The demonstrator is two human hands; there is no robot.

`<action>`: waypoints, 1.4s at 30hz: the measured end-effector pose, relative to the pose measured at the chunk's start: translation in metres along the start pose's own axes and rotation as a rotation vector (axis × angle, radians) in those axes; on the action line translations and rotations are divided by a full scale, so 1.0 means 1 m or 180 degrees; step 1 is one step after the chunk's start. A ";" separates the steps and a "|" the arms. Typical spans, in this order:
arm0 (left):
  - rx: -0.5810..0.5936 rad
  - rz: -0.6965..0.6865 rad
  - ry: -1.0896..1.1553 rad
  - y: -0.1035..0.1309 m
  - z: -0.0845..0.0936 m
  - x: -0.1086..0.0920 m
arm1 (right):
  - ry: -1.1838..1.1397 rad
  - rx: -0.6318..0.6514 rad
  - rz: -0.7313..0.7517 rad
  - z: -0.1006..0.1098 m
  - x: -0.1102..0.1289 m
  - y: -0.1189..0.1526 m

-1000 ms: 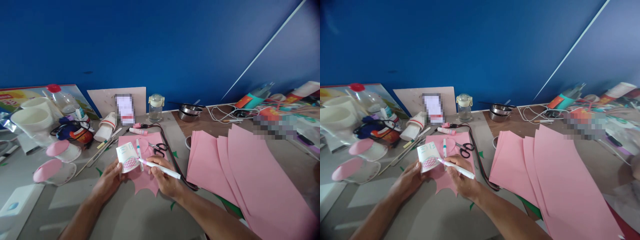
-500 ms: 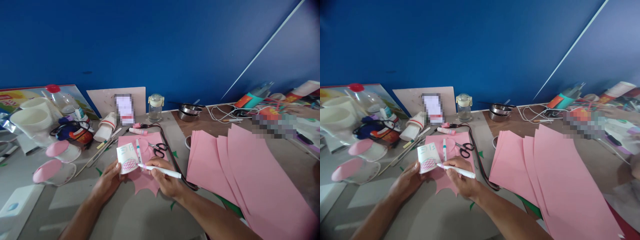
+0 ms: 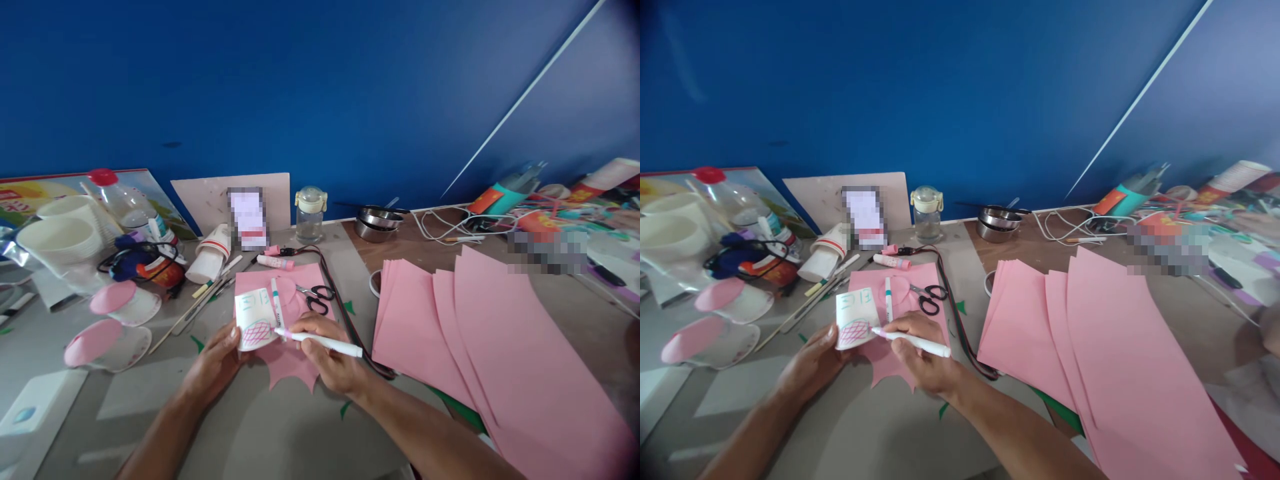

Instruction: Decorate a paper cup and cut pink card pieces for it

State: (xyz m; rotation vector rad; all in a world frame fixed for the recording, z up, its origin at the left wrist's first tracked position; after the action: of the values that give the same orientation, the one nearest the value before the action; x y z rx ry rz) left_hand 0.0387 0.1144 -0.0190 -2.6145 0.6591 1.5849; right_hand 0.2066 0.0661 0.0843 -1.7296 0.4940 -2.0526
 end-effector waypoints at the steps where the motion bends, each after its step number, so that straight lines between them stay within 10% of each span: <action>1: -0.0007 -0.0014 -0.0005 0.000 0.000 0.000 | -0.0051 0.0023 0.0009 0.000 0.000 0.000; 18: -0.0143 -0.0114 0.0195 -0.001 0.003 -0.002 | -0.0406 -0.0770 -0.0683 0.010 -0.044 0.013; 29: -0.0535 -0.0454 0.0714 0.000 0.019 -0.017 | 0.1531 -0.0077 0.0188 -0.011 -0.024 0.005; 42: -0.0524 -0.0360 0.0750 -0.003 0.020 -0.014 | 0.2931 0.0989 -0.0281 -0.024 -0.066 0.005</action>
State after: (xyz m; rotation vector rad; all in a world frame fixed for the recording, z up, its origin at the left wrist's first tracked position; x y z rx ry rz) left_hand 0.0176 0.1268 -0.0176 -2.9296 0.3927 1.3686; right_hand 0.1928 0.0964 0.0219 -0.5682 0.3158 -2.7363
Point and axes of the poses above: each hand's wrist, its own y-axis away from the middle knuckle, its own z-axis out of the back of the hand, x = y × z, the point moved 10 cm from there along -y, towards the middle knuckle, and after that the axes turned 3 degrees about -z, right-handed, at the moved point
